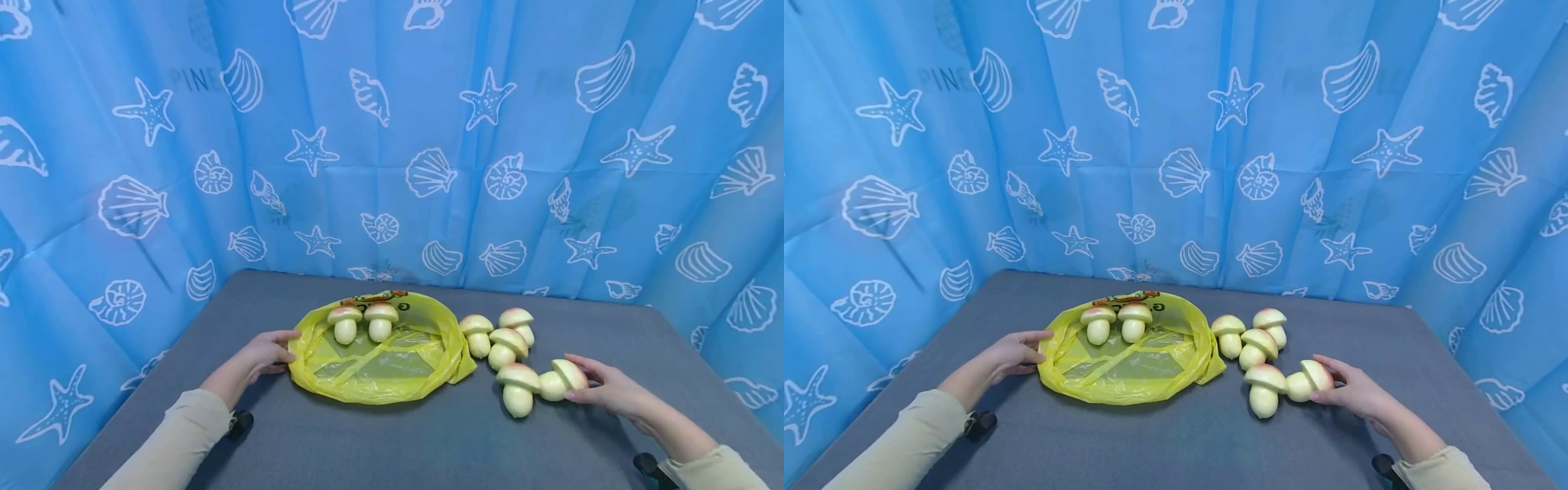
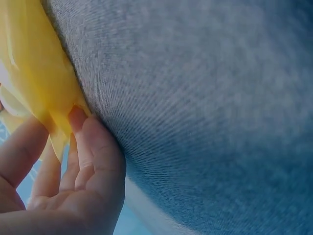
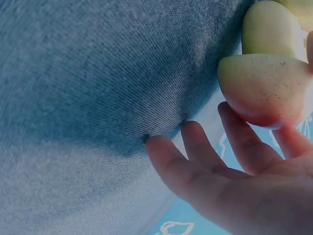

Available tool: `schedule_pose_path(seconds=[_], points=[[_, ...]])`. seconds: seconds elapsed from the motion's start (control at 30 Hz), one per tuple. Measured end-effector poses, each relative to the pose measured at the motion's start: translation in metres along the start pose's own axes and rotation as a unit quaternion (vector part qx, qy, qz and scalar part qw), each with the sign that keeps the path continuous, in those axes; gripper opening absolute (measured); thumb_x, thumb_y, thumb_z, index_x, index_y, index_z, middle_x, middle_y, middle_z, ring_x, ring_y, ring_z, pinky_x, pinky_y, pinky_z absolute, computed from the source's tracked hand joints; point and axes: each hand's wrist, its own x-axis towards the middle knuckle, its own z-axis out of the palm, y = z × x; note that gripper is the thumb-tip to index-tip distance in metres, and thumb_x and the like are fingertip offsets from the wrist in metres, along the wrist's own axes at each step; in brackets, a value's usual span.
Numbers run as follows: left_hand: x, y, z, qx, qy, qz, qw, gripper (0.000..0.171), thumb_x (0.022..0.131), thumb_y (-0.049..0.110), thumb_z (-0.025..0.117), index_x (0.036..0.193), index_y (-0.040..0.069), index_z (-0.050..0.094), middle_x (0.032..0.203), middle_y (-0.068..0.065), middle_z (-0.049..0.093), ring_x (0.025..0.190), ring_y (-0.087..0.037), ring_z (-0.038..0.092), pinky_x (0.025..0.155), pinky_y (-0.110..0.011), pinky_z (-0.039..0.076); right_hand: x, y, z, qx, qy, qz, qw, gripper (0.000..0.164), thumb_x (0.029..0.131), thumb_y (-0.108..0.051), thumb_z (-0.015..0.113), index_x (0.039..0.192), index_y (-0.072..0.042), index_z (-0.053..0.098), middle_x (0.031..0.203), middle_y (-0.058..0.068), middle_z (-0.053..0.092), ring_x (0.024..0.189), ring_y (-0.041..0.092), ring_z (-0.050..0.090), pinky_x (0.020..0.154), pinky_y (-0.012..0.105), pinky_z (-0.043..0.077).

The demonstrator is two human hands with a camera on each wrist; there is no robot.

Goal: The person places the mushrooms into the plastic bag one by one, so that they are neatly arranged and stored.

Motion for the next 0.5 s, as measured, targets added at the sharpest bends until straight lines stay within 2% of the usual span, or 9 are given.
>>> schedule_pose_path(seconds=[0.13,0.37,0.5], points=[[0.0000,0.0006,-0.0001,0.003,0.002,-0.005,1.0000,0.057,0.093,-0.003,0.057,0.147,-0.001,0.039,0.142,-0.029,0.035,0.127,-0.041,0.040,0.095,-0.050,0.046,0.0003,0.0002,-0.0017,-0.006,-0.002,-0.001,1.000,0.083,0.095,-0.031,0.063,0.149,0.010,0.016,0.142,0.046,0.020,0.125,0.063,0.026,0.079,0.064,0.047],[0.0008,0.0013,0.0032,0.013,0.012,-0.009,0.9998,0.056,0.092,-0.004,0.058,0.146,-0.002,0.040,0.140,-0.028,0.038,0.126,-0.040,0.041,0.094,-0.050,0.047,0.0013,-0.0031,-0.0043,0.007,0.003,0.032,0.999,0.086,0.093,-0.036,0.065,0.149,0.009,0.017,0.143,0.046,0.016,0.126,0.063,0.023,0.080,0.068,0.044],[0.0006,0.0011,0.0034,0.016,0.009,-0.006,0.9998,0.056,0.093,-0.004,0.057,0.146,-0.002,0.039,0.138,-0.027,0.038,0.125,-0.040,0.041,0.095,-0.050,0.046,0.0022,-0.0064,-0.0060,0.012,0.010,0.041,0.999,0.086,0.093,-0.038,0.065,0.148,0.011,0.020,0.143,0.044,0.018,0.125,0.061,0.027,0.079,0.063,0.047]])
